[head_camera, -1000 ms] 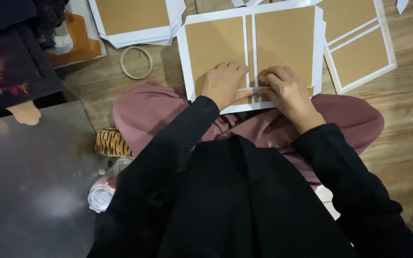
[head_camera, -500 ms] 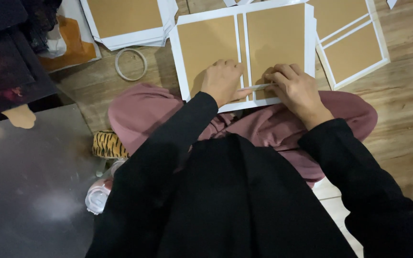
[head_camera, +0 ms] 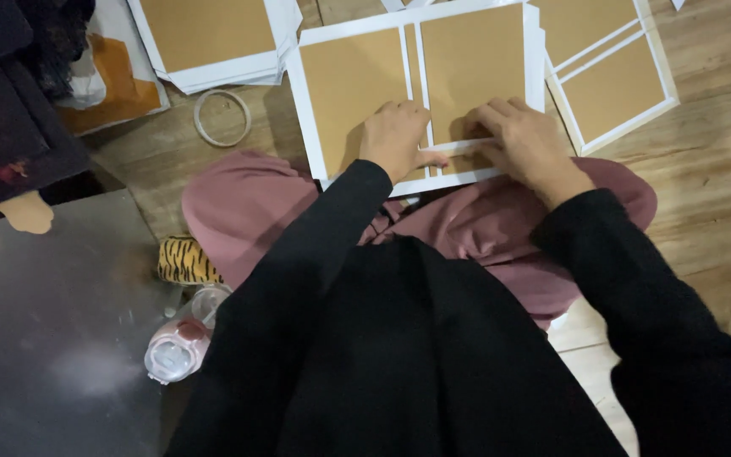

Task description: Applying double-sided tape to cardboard templates by peeling the backing and folding the edges to assemble packaging components.

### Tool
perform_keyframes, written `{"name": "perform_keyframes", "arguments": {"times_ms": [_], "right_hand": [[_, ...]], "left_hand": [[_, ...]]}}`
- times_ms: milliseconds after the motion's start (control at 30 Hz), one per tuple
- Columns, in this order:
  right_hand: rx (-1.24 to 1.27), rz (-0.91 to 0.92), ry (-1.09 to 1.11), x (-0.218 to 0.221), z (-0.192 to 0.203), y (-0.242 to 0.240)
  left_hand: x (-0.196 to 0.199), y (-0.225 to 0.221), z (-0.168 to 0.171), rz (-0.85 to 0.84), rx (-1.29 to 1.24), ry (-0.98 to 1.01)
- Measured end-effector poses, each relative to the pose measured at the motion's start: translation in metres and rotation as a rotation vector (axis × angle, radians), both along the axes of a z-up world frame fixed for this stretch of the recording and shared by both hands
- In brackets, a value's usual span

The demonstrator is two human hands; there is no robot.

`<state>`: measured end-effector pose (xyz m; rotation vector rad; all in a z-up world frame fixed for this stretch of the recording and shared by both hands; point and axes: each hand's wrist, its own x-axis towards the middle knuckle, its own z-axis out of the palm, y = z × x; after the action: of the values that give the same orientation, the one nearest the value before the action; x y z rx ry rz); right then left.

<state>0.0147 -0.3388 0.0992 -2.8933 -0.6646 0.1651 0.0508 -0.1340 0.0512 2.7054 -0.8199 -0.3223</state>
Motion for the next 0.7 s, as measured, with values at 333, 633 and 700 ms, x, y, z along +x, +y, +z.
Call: {"name": "perform_keyframes", "arguments": {"times_ms": [333, 633, 700], "right_hand": [[-0.071, -0.083, 0.246, 0.006, 0.005, -0.025], [0.044, -0.155, 0.247, 0.015, -0.006, -0.041], [0.034, -0.171, 0.230, 0.016, -0.006, -0.047]], "left_hand": [[-0.001, -0.002, 0.004, 0.004, 0.041, 0.087], [-0.002, -0.001, 0.008, 0.035, -0.061, -0.027], [0.001, -0.002, 0.009, 0.038, -0.046, -0.006]]}}
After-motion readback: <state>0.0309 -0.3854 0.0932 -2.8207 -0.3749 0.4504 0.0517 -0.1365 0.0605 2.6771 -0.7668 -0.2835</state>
